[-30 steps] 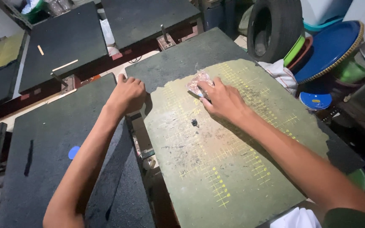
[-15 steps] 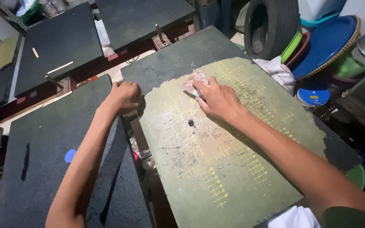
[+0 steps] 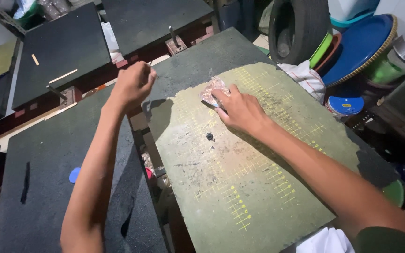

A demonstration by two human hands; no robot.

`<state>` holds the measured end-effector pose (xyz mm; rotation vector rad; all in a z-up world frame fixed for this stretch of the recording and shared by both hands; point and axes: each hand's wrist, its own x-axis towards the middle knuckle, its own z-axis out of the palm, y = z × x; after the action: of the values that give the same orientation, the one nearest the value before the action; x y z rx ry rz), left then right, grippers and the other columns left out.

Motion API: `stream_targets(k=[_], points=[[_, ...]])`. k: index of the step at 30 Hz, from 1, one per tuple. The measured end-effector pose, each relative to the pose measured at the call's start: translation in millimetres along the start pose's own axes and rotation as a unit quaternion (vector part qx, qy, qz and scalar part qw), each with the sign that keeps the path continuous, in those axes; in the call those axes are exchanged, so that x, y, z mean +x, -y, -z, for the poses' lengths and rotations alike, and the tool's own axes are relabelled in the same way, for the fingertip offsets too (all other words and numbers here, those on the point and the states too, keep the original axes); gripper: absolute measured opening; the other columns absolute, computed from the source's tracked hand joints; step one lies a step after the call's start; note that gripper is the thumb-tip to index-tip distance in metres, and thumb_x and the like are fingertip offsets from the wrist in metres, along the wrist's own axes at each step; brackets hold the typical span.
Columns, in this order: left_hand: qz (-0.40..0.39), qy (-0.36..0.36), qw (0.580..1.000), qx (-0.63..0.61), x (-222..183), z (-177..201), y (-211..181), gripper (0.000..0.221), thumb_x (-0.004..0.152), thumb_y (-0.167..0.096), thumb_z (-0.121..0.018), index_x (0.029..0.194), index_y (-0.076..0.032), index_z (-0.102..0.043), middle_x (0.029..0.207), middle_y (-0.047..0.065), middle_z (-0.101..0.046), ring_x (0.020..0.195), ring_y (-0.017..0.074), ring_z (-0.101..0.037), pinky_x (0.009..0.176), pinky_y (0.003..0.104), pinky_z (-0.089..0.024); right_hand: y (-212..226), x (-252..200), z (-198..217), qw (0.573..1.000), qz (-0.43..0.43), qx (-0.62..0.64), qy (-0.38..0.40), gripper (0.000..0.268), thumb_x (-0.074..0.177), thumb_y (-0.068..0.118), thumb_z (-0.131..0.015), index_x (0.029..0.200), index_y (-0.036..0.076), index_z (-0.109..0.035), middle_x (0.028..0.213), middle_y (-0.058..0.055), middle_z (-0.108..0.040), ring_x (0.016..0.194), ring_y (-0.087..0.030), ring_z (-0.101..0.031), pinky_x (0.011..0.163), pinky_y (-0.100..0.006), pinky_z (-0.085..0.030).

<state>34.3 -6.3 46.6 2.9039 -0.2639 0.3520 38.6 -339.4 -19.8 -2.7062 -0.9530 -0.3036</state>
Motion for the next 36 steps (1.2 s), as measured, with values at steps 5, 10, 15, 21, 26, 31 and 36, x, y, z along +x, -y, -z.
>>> stream_targets(k=[5, 10, 15, 21, 26, 31, 36], points=[[-0.004, -0.059, 0.997, 0.048, -15.2, 6.7, 12.5, 0.018, 0.102, -0.029, -0.069, 0.110, -0.013, -0.069, 0.104, 0.007, -0.064, 0.096, 0.0303, -0.066, 0.087, 0.047, -0.046, -0.6, 0.5, -2.1, 1.000, -0.006, 0.003, 0.002, 0.045, 0.093, 0.039, -0.066, 0.135, 0.026, -0.054, 0.100, -0.014, -0.055, 0.077, -0.050, -0.074, 0.072, -0.059, -0.061], [0.021, -0.072, 0.990, -0.116, -40.1, -17.3, 10.9, 0.015, 0.099, -0.019, -0.073, 0.112, -0.011, -0.075, 0.098, 0.013, -0.072, 0.091, 0.0311, -0.071, 0.085, 0.044, -0.053, 0.0, 1.7, -3.3, 1.000, -0.005, -0.001, 0.001, 0.045, 0.094, 0.039, -0.066, 0.135, 0.026, -0.054, 0.102, -0.014, -0.056, 0.078, -0.049, -0.074, 0.073, -0.058, -0.061], [0.058, -0.119, 0.952, -0.276, -71.2, -28.0, -18.6, 0.030, 0.099, -0.018, -0.074, 0.128, -0.010, -0.070, 0.098, 0.015, -0.075, 0.084, 0.0254, -0.070, 0.077, 0.040, -0.054, 1.1, -1.4, 0.6, 1.000, -0.001, -0.005, -0.006, 0.045, 0.094, 0.037, -0.067, 0.136, 0.025, -0.055, 0.102, -0.015, -0.056, 0.077, -0.048, -0.075, 0.073, -0.058, -0.062], [0.100, -0.173, 0.936, -0.289, -85.1, -43.2, -33.0, 0.035, 0.094, -0.010, -0.067, 0.129, -0.007, -0.065, 0.096, 0.013, -0.079, 0.078, 0.0197, -0.067, 0.072, 0.033, -0.049, -0.2, 0.4, -5.3, 1.000, 0.005, -0.008, 0.004, 0.047, 0.094, 0.040, -0.065, 0.138, 0.027, -0.054, 0.104, -0.015, -0.056, 0.079, -0.049, -0.074, 0.073, -0.058, -0.061], [0.092, -0.226, 0.926, -0.288, -91.2, -45.5, -42.4, 0.023, 0.094, -0.005, -0.067, 0.117, -0.007, -0.064, 0.092, 0.012, -0.078, 0.073, 0.0178, -0.064, 0.068, 0.031, -0.048, 2.5, -1.4, 1.3, 1.000, -0.006, 0.008, 0.016, 0.048, 0.094, 0.039, -0.064, 0.139, 0.026, -0.054, 0.106, -0.017, -0.057, 0.081, -0.052, -0.073, 0.073, -0.061, -0.060], [0.060, -0.265, 0.918, -0.288, -94.4, -53.9, -32.2, 0.026, 0.093, -0.010, -0.080, 0.113, -0.008, -0.063, 0.093, 0.011, -0.077, 0.079, 0.0205, -0.069, 0.071, 0.032, -0.051, 7.7, -5.7, 18.9, 0.999, 0.013, 0.034, 0.033, 0.049, 0.094, 0.040, -0.066, 0.139, 0.024, -0.057, 0.106, -0.021, -0.059, 0.086, -0.054, -0.072, 0.074, -0.061, -0.059], [-0.036, -0.233, 0.895, -0.379, -91.6, -47.6, -71.6, 0.040, 0.083, -0.021, -0.089, 0.114, -0.012, -0.064, 0.089, 0.007, -0.077, 0.082, 0.0185, -0.071, 0.078, 0.029, -0.052, 24.6, -13.9, 66.0, 0.993, 0.031, 0.081, 0.081, 0.049, 0.096, 0.029, -0.065, 0.142, 0.017, -0.054, 0.106, -0.028, -0.063, 0.100, -0.058, -0.068, 0.085, -0.062, -0.056]])
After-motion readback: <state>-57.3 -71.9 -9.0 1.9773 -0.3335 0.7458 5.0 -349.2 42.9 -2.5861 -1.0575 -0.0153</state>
